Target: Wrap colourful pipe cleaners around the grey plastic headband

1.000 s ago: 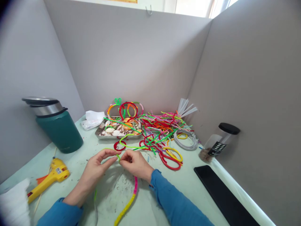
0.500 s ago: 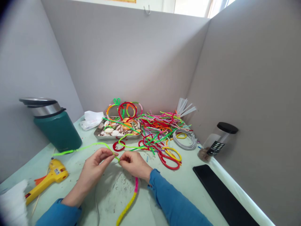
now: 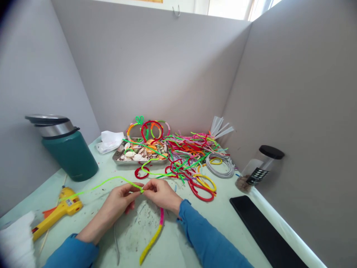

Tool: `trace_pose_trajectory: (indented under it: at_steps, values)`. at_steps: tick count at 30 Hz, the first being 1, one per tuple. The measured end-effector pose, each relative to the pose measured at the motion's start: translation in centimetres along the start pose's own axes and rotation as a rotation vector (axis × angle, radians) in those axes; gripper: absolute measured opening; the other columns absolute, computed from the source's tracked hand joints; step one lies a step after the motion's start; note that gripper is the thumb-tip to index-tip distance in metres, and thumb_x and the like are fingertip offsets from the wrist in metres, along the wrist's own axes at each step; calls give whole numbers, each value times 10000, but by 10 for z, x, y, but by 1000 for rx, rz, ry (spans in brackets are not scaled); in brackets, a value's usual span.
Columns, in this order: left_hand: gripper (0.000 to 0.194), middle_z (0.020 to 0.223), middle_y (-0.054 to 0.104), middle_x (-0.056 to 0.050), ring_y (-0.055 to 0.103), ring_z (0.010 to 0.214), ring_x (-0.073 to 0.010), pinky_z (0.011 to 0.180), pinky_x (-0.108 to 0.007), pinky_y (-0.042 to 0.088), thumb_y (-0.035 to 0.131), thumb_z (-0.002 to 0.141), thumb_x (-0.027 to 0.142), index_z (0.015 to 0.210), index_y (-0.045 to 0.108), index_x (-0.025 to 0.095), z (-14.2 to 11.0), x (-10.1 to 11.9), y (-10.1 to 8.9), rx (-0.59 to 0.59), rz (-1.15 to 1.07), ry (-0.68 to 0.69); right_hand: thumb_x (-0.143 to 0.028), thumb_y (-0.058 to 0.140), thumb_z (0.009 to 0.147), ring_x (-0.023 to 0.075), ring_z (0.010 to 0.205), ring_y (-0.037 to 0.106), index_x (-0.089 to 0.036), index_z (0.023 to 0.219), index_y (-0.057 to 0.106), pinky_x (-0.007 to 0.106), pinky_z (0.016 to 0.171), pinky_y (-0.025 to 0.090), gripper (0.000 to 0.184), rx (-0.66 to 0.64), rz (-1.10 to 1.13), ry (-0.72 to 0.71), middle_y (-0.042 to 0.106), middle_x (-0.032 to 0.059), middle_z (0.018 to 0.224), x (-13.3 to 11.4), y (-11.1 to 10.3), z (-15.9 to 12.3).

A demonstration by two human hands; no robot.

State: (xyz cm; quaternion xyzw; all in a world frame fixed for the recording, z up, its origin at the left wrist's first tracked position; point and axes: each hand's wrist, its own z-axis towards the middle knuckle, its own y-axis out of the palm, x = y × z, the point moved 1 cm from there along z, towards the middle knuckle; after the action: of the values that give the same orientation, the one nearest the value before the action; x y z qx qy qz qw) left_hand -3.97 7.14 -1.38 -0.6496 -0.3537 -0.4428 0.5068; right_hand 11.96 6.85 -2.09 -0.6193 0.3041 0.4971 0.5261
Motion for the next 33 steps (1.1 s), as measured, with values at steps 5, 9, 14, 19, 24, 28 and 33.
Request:
trace_pose_trajectory:
  at_steps: [5,9,14,19,24,28,33]
  values:
    - [252,388,499,57,339,299,-67,334,-179,252,582,693,361,824,611,149,2,-2,1,20,44,-10,-205,538,740,61,485,423,-157,772,574,172,457,312,67,29,-47,-18,512,-42,595,1,-1,0]
    - [199,336,424,86,335,312,-65,355,-165,242,586,697,359,763,571,171,2,-1,2,25,13,20,-197,522,742,62,496,428,-161,770,579,170,464,316,73,26,-67,-35,515,-41,597,1,-1,0]
    - [189,351,440,79,324,313,-56,355,-159,227,560,725,363,735,551,175,0,-1,0,-36,23,27,-167,511,723,64,507,422,-155,757,578,167,459,308,76,35,-48,-37,521,-36,608,4,1,1]
    - [248,381,461,70,317,308,-58,327,-164,218,552,730,391,819,560,160,-1,0,-1,-90,-41,-20,-165,514,718,70,536,431,-143,754,578,170,476,316,77,44,12,-51,530,-29,625,6,1,2]
    - [390,360,428,73,287,313,-63,304,-165,198,551,724,472,896,564,122,-2,4,-1,-114,-259,-127,-152,515,713,70,548,434,-132,741,575,175,499,321,69,25,70,-81,537,-26,635,3,0,2]
    - [392,340,384,84,233,308,-44,299,-160,153,584,702,502,796,583,121,-3,7,-3,-114,-289,-147,-160,519,720,68,540,428,-138,747,571,174,493,313,63,16,89,-94,528,-30,628,2,0,1]
    - [404,406,409,89,273,328,-30,309,-152,142,695,591,475,772,588,130,-3,9,-3,-90,-294,-194,-160,524,715,69,537,427,-141,747,574,173,490,315,63,29,77,-81,521,-32,621,2,1,1]
